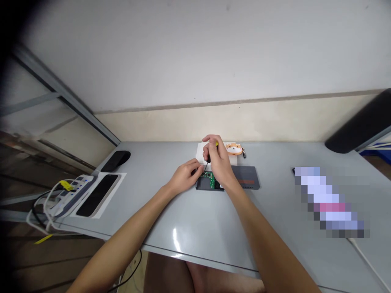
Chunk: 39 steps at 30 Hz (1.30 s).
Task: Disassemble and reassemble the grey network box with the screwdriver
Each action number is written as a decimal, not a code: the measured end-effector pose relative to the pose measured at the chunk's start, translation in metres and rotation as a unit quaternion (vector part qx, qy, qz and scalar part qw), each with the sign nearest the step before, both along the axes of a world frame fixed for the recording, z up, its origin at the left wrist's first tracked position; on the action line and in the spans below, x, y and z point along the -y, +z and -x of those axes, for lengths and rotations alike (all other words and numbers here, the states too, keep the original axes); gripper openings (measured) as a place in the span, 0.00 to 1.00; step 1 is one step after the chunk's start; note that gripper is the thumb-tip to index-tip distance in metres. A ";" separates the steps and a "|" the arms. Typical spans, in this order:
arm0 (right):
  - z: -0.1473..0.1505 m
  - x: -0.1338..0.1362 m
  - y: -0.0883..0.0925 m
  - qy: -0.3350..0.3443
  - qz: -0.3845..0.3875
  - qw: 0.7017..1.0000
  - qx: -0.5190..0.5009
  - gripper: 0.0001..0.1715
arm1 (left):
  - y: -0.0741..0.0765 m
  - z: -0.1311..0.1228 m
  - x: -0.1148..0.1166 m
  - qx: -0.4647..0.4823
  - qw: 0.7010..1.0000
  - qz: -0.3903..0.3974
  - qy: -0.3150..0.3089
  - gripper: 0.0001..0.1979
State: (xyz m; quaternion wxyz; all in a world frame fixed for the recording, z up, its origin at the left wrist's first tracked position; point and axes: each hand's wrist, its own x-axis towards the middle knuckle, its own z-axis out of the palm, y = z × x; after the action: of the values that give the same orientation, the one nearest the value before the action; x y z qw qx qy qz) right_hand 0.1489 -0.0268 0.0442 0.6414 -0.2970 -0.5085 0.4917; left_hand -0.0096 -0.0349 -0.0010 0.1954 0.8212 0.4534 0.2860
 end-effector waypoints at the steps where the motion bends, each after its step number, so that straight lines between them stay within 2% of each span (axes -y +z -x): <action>1: 0.000 0.001 0.001 0.023 0.008 1.000 -0.017 0.27 | 0.000 0.000 0.000 0.003 1.000 0.001 0.000 0.19; 4: -0.004 0.002 0.003 0.068 0.037 0.996 -0.042 0.24 | 0.000 0.000 0.000 0.009 1.000 0.001 -0.005 0.19; 9: -0.005 -0.001 0.000 0.024 0.040 0.999 -0.024 0.32 | 0.000 0.000 0.000 0.004 1.000 0.000 -0.005 0.19; 12: -0.002 -0.001 0.000 0.006 0.023 1.000 0.007 0.33 | -0.001 0.001 0.000 0.002 1.000 -0.004 -0.008 0.19; 16: 0.001 0.002 0.003 0.046 0.035 0.998 -0.019 0.34 | 0.000 0.000 -0.001 0.002 1.000 -0.007 -0.009 0.18; 19: -0.001 0.004 0.004 0.067 0.051 0.996 -0.007 0.28 | 0.000 0.000 -0.001 0.009 1.000 -0.009 -0.011 0.18; 21: -0.002 0.004 0.003 0.062 0.059 0.996 0.009 0.27 | -0.001 0.000 -0.001 0.012 1.000 -0.010 -0.011 0.19; 28: 0.003 0.004 0.008 -0.008 0.072 0.997 0.008 0.37 | -0.001 0.000 0.000 0.011 1.000 0.003 -0.007 0.19; 30: 0.002 0.004 0.011 -0.014 0.069 0.998 0.002 0.35 | 0.000 0.000 0.001 0.010 1.000 0.007 -0.004 0.20; 36: -0.009 0.002 0.014 0.054 0.112 0.991 -0.056 0.19 | 0.001 0.000 0.001 0.007 1.000 0.012 -0.001 0.19; 39: -0.013 0.001 0.014 0.035 0.121 0.990 -0.065 0.22 | 0.002 0.000 0.001 0.006 1.000 0.008 -0.003 0.19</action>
State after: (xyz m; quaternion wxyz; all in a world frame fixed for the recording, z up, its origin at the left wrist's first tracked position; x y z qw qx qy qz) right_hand 0.1617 -0.0276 0.0578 0.6150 -0.3220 -0.4127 0.5897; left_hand -0.0099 -0.0355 0.0008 0.2059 0.8194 0.4519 0.2864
